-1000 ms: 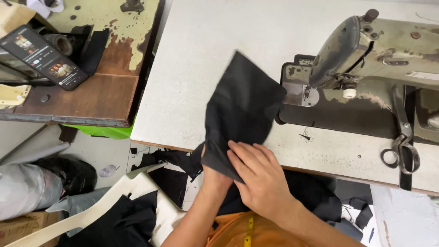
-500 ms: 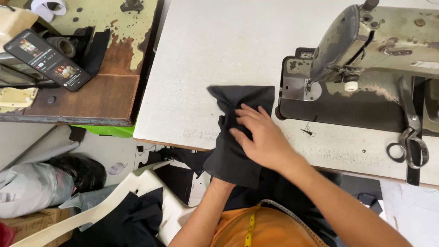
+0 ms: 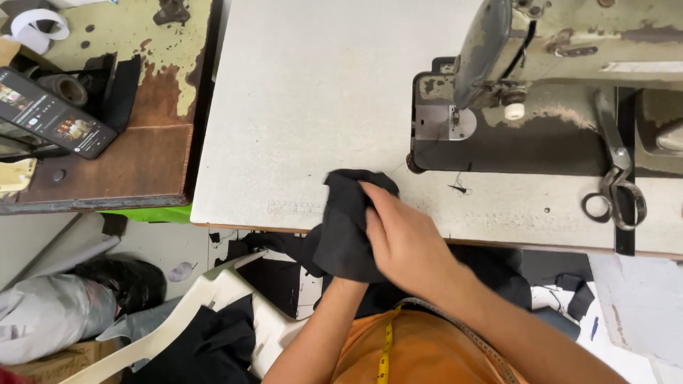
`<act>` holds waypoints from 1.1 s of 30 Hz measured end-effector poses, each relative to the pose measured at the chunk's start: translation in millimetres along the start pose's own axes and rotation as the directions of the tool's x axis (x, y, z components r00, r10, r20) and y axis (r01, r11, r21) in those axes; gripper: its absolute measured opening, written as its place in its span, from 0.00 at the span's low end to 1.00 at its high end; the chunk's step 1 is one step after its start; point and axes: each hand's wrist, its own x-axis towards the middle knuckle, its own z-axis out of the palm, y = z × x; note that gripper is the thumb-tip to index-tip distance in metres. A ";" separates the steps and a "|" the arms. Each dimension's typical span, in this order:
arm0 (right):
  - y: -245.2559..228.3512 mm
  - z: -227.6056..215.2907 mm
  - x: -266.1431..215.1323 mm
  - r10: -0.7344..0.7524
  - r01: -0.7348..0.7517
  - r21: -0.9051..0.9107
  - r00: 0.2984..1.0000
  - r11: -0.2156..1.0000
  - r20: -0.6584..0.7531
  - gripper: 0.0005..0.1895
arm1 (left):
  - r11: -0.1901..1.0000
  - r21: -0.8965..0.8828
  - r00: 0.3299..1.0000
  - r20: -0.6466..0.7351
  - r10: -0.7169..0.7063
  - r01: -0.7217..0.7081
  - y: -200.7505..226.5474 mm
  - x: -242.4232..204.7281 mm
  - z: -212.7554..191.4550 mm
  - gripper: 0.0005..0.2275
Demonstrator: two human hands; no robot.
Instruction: Trimming excess fabric and sewing components of a black garment using an industrial sewing machine and scissors.
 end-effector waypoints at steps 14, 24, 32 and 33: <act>42.9 -18.7 -85.5 0.118 0.068 0.253 0.750 0.965 -0.650 0.14 | 0.983 0.170 0.940 0.320 -0.123 0.071 -27.5 -68.8 108.4 0.12; 155.5 -172.1 -200.8 0.397 -0.392 0.268 0.300 0.880 -0.867 0.13 | 0.890 0.452 0.255 0.855 -0.451 0.060 64.8 -167.7 145.4 0.10; 39.5 -201.4 -189.6 0.079 -0.078 0.052 0.399 0.996 -0.914 0.09 | 0.555 0.511 0.749 0.530 0.397 -0.656 125.3 -36.1 114.8 0.03; 15.7 -190.0 -174.3 -0.161 0.031 -0.174 0.562 0.984 -0.811 0.06 | 0.468 0.642 0.776 0.353 0.522 -0.607 135.5 -4.3 101.7 0.02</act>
